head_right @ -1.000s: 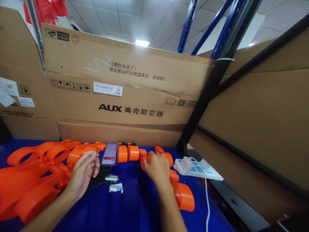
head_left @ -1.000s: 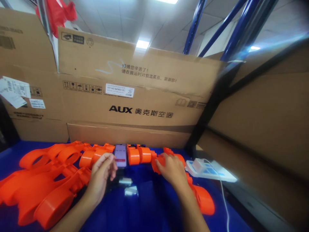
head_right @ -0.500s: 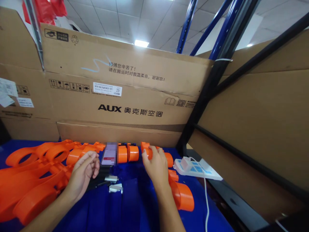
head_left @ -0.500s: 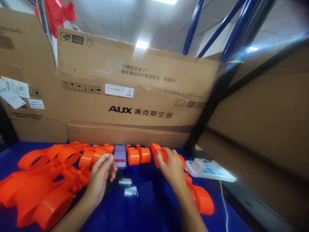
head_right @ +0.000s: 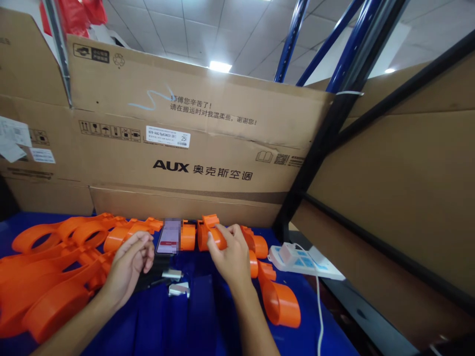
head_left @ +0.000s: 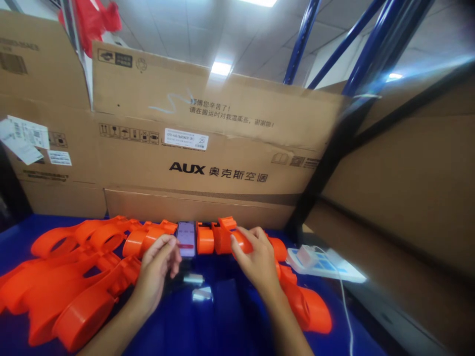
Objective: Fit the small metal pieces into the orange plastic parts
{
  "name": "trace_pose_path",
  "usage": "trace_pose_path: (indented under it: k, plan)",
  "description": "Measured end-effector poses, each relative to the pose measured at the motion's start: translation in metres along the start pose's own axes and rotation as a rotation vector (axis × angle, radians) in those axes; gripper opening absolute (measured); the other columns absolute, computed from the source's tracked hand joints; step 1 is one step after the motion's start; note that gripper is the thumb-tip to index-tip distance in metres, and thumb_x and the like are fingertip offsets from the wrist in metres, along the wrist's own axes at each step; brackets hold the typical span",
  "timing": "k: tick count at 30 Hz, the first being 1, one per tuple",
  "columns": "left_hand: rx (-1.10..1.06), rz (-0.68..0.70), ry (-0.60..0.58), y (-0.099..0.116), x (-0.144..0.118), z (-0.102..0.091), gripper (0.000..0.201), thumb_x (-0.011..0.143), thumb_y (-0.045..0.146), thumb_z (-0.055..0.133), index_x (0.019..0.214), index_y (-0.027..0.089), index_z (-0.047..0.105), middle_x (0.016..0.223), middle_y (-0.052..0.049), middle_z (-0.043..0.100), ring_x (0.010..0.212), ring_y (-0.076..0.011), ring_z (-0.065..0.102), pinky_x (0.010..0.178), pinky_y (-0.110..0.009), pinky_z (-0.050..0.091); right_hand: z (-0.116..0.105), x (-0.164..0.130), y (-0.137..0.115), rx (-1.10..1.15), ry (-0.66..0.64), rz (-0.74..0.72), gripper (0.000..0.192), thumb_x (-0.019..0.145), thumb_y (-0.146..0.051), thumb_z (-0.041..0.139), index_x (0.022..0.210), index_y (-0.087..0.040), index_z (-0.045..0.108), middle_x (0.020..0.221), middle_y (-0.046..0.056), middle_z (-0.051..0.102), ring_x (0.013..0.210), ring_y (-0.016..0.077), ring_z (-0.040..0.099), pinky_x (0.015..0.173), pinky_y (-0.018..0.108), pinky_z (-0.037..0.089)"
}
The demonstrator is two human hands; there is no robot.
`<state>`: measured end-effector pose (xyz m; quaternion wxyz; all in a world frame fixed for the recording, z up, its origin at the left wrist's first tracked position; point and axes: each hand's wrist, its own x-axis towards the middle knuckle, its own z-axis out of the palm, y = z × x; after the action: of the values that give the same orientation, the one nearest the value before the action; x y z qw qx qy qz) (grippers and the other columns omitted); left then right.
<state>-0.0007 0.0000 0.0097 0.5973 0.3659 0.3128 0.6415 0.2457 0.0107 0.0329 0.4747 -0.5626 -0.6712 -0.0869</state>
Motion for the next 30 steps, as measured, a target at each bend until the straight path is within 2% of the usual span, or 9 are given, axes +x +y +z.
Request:
trace_pose_path:
  k: [7,11,14,18,21,24,27,30]
  plan:
    - [-0.001,-0.005,-0.006,0.001,-0.002,0.002,0.028,0.08,0.043,0.072,0.088,0.019,0.061,0.066,0.003,0.061,0.045,-0.0085,0.05,0.042,-0.019,0.036,-0.006,0.001,0.001,0.03,0.058,0.01,0.037,0.085,-0.045,0.063,0.111,-0.021,0.073,0.088,0.006,0.057,0.08,0.0225,0.061,0.076,0.037,0.053]
    - [0.023,-0.013,-0.024,0.0,-0.001,0.001,0.027,0.082,0.044,0.071,0.089,0.019,0.063,0.066,0.002,0.061,0.047,-0.009,0.051,0.043,-0.019,0.037,-0.011,-0.001,-0.015,0.138,0.131,0.006,0.031,0.086,-0.042,0.064,0.108,-0.022,0.073,0.087,0.006,0.059,0.08,0.0228,0.06,0.076,0.037,0.053]
    - [0.095,-0.013,-0.111,-0.002,-0.003,0.003,0.028,0.084,0.043,0.07,0.097,0.018,0.067,0.075,-0.003,0.067,0.058,-0.0128,0.058,0.048,-0.021,0.043,-0.012,-0.007,-0.032,0.271,0.124,-0.036,0.027,0.089,-0.038,0.06,0.108,-0.023,0.072,0.089,0.007,0.064,0.083,0.0239,0.062,0.076,0.039,0.052]
    - [0.127,-0.043,-0.211,-0.003,-0.009,0.01,0.042,0.082,0.04,0.074,0.117,0.017,0.068,0.107,-0.013,0.072,0.084,-0.0229,0.067,0.07,-0.032,0.055,-0.006,-0.02,-0.059,0.387,0.029,-0.125,0.027,0.089,-0.033,0.06,0.112,-0.023,0.07,0.09,0.007,0.065,0.081,0.0233,0.063,0.073,0.037,0.053]
    - [0.017,-0.122,-0.234,-0.003,-0.012,0.014,0.05,0.084,0.046,0.07,0.126,0.018,0.065,0.116,-0.015,0.071,0.092,-0.0265,0.069,0.076,-0.036,0.055,-0.001,-0.027,-0.075,0.406,-0.072,-0.188,0.032,0.086,-0.032,0.063,0.116,-0.022,0.067,0.098,0.009,0.066,0.087,0.0246,0.064,0.078,0.038,0.054]
    - [-0.031,-0.172,-0.202,-0.004,-0.009,0.012,0.051,0.086,0.05,0.067,0.127,0.02,0.065,0.113,-0.013,0.073,0.09,-0.0259,0.07,0.067,-0.031,0.054,-0.001,-0.031,-0.079,0.467,-0.233,-0.244,0.043,0.087,-0.037,0.063,0.127,-0.022,0.062,0.106,0.01,0.066,0.092,0.0256,0.064,0.081,0.039,0.054]
    - [-0.038,-0.176,-0.109,-0.005,-0.005,0.01,0.043,0.083,0.047,0.07,0.115,0.018,0.069,0.104,-0.011,0.075,0.088,-0.0245,0.07,0.069,-0.029,0.053,-0.005,-0.03,-0.074,0.559,-0.386,-0.302,0.046,0.095,-0.037,0.052,0.139,-0.023,0.055,0.113,0.01,0.065,0.1,0.0252,0.063,0.088,0.039,0.052]
    - [-0.111,-0.141,-0.002,-0.002,-0.003,0.01,0.032,0.077,0.042,0.074,0.095,0.016,0.07,0.09,-0.007,0.075,0.08,-0.0218,0.07,0.072,-0.029,0.054,-0.007,-0.026,-0.065,0.592,-0.398,-0.265,0.041,0.101,-0.032,0.042,0.139,-0.022,0.053,0.111,0.009,0.067,0.098,0.0228,0.063,0.087,0.037,0.051]
